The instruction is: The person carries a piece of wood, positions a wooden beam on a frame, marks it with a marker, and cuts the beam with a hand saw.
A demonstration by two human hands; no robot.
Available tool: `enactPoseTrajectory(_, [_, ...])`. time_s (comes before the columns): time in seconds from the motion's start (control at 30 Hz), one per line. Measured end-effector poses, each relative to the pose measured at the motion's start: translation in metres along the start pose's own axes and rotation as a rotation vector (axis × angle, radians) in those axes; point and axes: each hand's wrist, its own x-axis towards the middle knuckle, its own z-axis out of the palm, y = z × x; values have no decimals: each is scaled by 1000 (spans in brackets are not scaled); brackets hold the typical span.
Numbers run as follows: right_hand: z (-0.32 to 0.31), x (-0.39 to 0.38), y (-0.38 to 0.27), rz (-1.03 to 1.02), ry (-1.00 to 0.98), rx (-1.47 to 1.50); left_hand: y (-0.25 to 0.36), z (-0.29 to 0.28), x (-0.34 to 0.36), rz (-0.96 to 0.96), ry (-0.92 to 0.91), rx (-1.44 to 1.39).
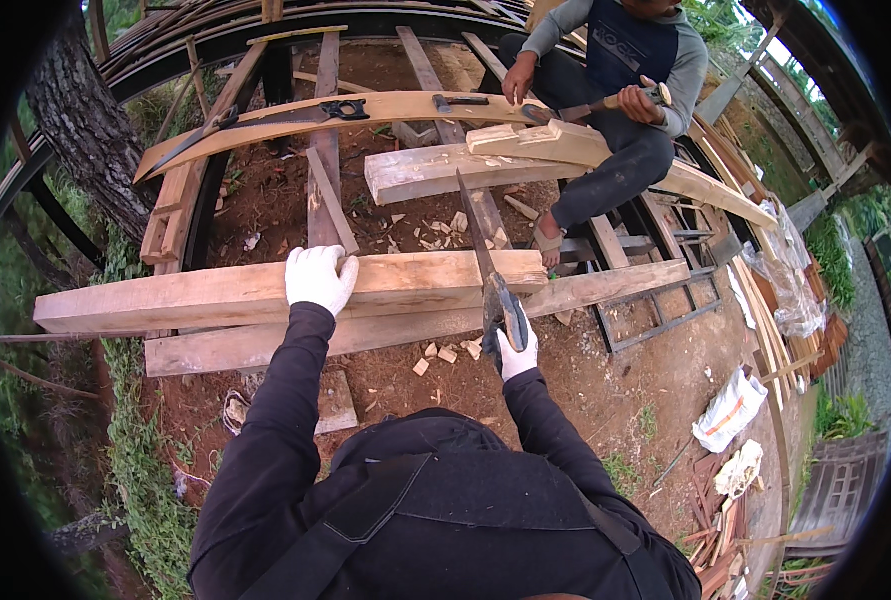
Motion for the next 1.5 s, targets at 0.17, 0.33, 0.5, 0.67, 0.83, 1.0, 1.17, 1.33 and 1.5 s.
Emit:
enactPoseTrajectory(0.17, [1, 0, 5, -37, 3, -4, 0, 0, -1, 5, 2, 7])
enactPoseTrajectory(0.33, [2, -3, 6, -9, 6, 41, 0, -1, -4, 7, 11, -1])
enactPoseTrajectory(0.5, [4, -2, 7, -37, 23, 12, -1, 0, -3, -3, -8, 5])
enactPoseTrajectory(0.67, [3, 0, 6, -37, 71, 7, 3, -3, 2, -16, -50, 9])
enactPoseTrajectory(0.83, [7, 0, 9, -55, 68, -29, -4, 0, -2, 5, 1, 11])
enactPoseTrajectory(1.0, [9, -6, -11, 64, 55, 115, -3, 2, -2, 9, 14, -2])
enactPoseTrajectory(1.17, [4, -5, 4, -20, 39, -32, 3, 1, -1, 36, 20, 6])
enactPoseTrajectory(1.33, [4, -5, -13, -64, -30, -16, 3, 0, -3, 16, -22, 9])
enactPoseTrajectory(1.5, [3, -6, -14, -48, -15, -33, 5, 0, 1, 21, -31, 3])
